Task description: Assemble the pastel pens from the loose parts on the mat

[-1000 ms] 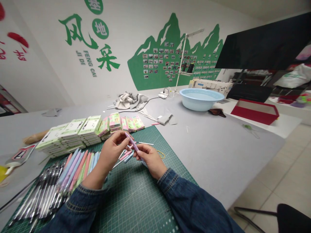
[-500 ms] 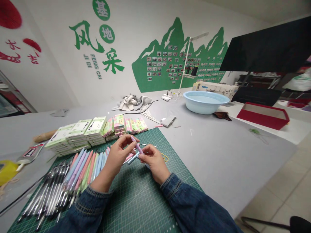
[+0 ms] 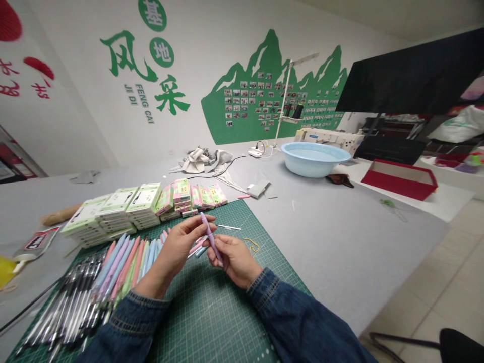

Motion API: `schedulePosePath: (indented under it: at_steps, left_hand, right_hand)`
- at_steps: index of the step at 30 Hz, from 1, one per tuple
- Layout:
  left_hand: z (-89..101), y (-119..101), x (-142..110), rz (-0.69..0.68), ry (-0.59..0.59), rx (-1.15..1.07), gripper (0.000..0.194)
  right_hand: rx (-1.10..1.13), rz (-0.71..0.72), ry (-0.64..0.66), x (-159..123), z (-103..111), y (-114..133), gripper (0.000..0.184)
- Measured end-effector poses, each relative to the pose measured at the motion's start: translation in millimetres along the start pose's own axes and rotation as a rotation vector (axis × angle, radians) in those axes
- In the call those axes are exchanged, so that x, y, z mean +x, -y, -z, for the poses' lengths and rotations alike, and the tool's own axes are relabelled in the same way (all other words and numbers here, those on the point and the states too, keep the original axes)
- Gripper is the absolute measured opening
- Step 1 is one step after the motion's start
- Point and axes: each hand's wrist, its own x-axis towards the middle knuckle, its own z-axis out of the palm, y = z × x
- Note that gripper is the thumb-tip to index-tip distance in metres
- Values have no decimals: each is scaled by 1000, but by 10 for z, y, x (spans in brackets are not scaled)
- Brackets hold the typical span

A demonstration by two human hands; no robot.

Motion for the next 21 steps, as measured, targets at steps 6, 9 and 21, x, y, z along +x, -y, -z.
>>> schedulePosePath:
  at_steps: [6, 9, 21]
  left_hand:
    - [-44, 62, -24, 21, -33, -89, 27]
    - [-43, 71, -37, 30, -28, -108, 27]
    - [-62, 126, -50, 60, -76, -158, 29]
  right_hand:
    - [17, 30, -87, 15, 6, -28, 25]
    - [-25, 0, -44, 21, 3, -31, 30]
    - [-77, -3, -108, 4, -25, -53, 43]
